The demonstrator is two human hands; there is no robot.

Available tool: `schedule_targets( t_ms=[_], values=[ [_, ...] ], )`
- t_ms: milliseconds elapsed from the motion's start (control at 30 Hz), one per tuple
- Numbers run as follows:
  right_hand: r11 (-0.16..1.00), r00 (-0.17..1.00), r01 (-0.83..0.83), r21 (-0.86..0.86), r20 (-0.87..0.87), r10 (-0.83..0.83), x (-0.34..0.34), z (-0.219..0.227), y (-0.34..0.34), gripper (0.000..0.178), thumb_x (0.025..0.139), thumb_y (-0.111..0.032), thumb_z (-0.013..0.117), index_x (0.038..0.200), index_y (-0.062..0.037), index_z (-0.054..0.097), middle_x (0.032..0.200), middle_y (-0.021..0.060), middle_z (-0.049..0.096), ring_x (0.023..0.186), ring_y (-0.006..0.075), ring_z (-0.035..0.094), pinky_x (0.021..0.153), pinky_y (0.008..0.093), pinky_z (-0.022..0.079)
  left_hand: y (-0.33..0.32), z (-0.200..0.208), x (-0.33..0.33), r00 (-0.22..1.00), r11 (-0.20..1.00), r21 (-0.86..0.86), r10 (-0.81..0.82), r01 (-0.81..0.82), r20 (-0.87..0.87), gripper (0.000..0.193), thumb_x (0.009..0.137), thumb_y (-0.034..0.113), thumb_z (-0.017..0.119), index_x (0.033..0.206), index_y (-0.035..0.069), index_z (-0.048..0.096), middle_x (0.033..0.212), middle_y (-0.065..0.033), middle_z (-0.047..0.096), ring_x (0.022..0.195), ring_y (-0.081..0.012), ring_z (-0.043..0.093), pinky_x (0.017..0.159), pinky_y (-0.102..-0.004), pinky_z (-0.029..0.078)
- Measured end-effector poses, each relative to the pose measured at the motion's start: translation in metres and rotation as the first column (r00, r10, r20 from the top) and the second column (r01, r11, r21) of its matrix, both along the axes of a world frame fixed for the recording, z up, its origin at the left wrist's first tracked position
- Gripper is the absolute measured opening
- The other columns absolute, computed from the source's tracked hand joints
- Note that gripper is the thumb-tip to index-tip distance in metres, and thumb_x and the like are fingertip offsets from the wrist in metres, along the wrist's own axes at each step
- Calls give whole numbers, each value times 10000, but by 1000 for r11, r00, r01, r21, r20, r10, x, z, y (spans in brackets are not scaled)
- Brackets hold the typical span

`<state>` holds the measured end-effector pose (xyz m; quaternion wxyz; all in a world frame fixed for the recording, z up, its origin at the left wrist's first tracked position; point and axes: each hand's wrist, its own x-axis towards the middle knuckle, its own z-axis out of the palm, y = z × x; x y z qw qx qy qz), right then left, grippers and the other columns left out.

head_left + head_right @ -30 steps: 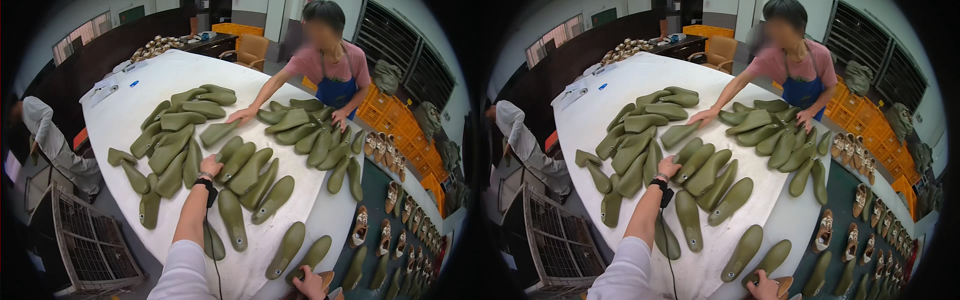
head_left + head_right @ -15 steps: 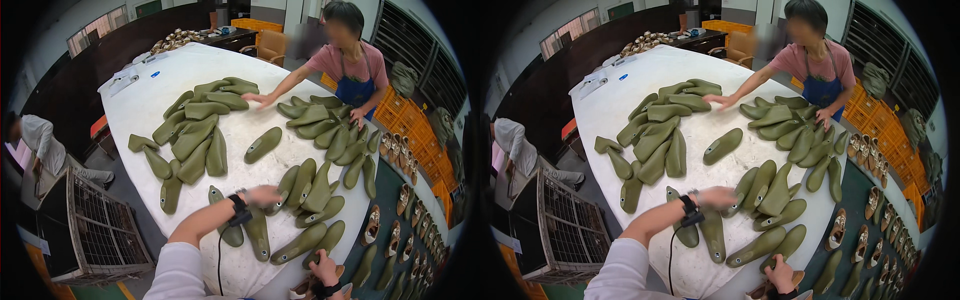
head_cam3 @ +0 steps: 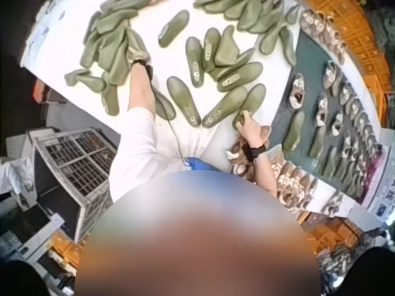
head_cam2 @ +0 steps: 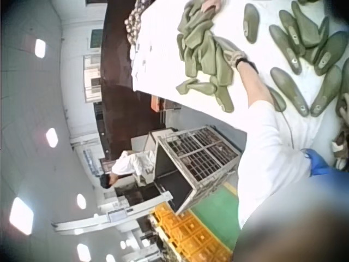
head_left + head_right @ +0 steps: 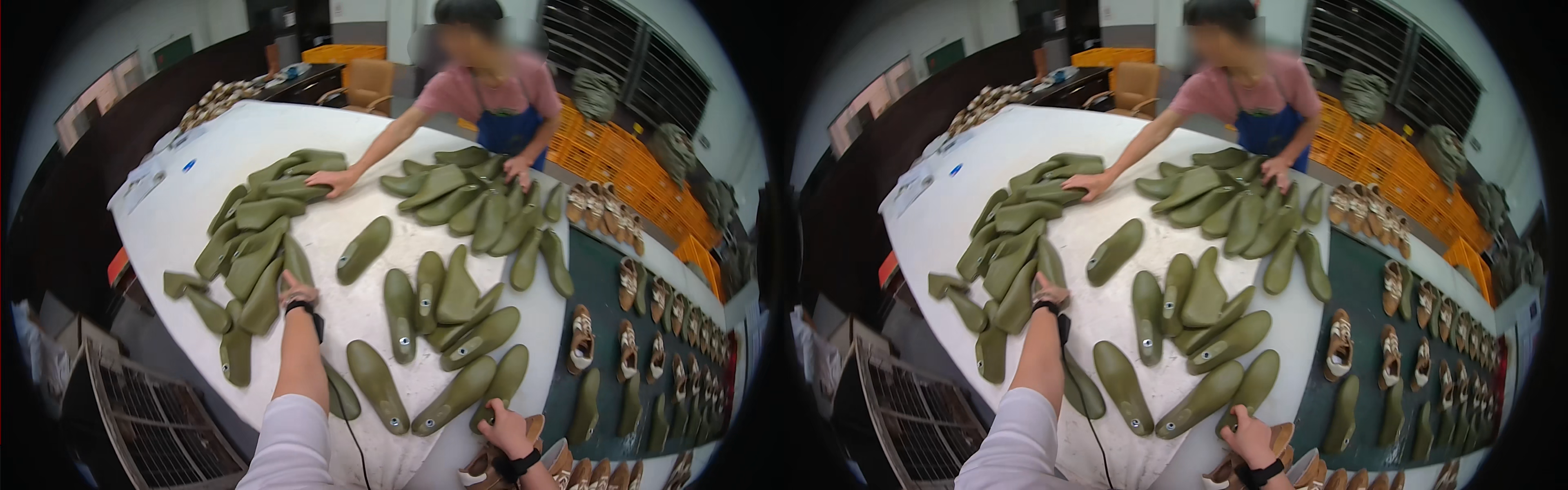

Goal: The person inserts green shoe lasts into brown canvas shoes, ties the laces, and places the finished shoes on the table. They retrieve shoes from a sack, insert insoles, and continue assembling multiple pairs while a coworker arranges lasts nearby.

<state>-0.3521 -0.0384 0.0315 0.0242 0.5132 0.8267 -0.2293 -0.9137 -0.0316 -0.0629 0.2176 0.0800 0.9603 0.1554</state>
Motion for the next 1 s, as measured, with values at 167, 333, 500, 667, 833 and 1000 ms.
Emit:
schedule_targets(
  t_ms=[167, 333, 500, 667, 833, 1000],
  values=[
    [1000, 999, -4, -28, -33, 3, 4, -5, 1, 386, 772, -349, 611, 1092, -167, 496, 731, 166, 646, 703, 384, 637, 643, 479, 502, -7, 10, -6, 977, 895, 438, -9, -88, 214, 995, 673, 408, 748, 1425, 97, 177, 1323, -244, 461, 1122, -334, 537, 954, -480, 430],
    [999, 998, -18, -38, -68, 16, 5, -10, 3, 379, 779, -345, 602, 1093, -162, 492, 725, 179, 640, 691, 390, 632, 639, 487, 498, 15, 80, 59, 407, 560, 551, -372, -618, 834, 676, 786, 449, 711, 1301, 124, 416, 1240, -191, 498, 1050, -309, 543, 868, -422, 479],
    [1000, 998, -17, -1, -57, 17, 4, -9, 3, 366, 759, -340, 610, 1068, -172, 506, 711, 159, 642, 691, 374, 636, 634, 482, 496, 99, 140, 187, 320, 367, 716, -709, -594, 629, 488, 893, 287, 637, 1304, 138, 422, 1331, -162, 434, 1222, -286, 440, 1021, -484, 409],
    [1000, 999, 10, 6, -43, -9, 2, -6, 3, 372, 724, -335, 634, 1044, -180, 524, 714, 141, 646, 717, 358, 642, 657, 456, 497, 144, 165, 271, 441, 416, 891, -776, -181, 452, 814, 853, 339, 667, 1476, 146, 181, 1499, -163, 188, 1345, -288, 236, 1052, -506, 316],
    [1000, 998, -5, 29, -65, 7, 3, -6, 3, 380, 720, -304, 645, 1052, -160, 528, 731, 155, 646, 726, 368, 636, 669, 459, 492, 79, 126, 184, 561, 247, 942, -824, 227, 81, 665, 846, 297, 672, 1399, 77, 374, 1375, -146, 436, 1210, -222, 442, 1003, -318, 357],
    [1000, 998, -15, 23, -64, 17, 4, -10, 4, 381, 709, -291, 651, 1037, -156, 511, 734, 185, 638, 731, 402, 621, 665, 484, 482, -80, 72, 8, 762, 868, 101, -365, 486, -535, 658, 686, 268, 726, 1257, 47, 486, 1120, -202, 567, 1088, -373, 519, 928, -445, 441]
  ],
)
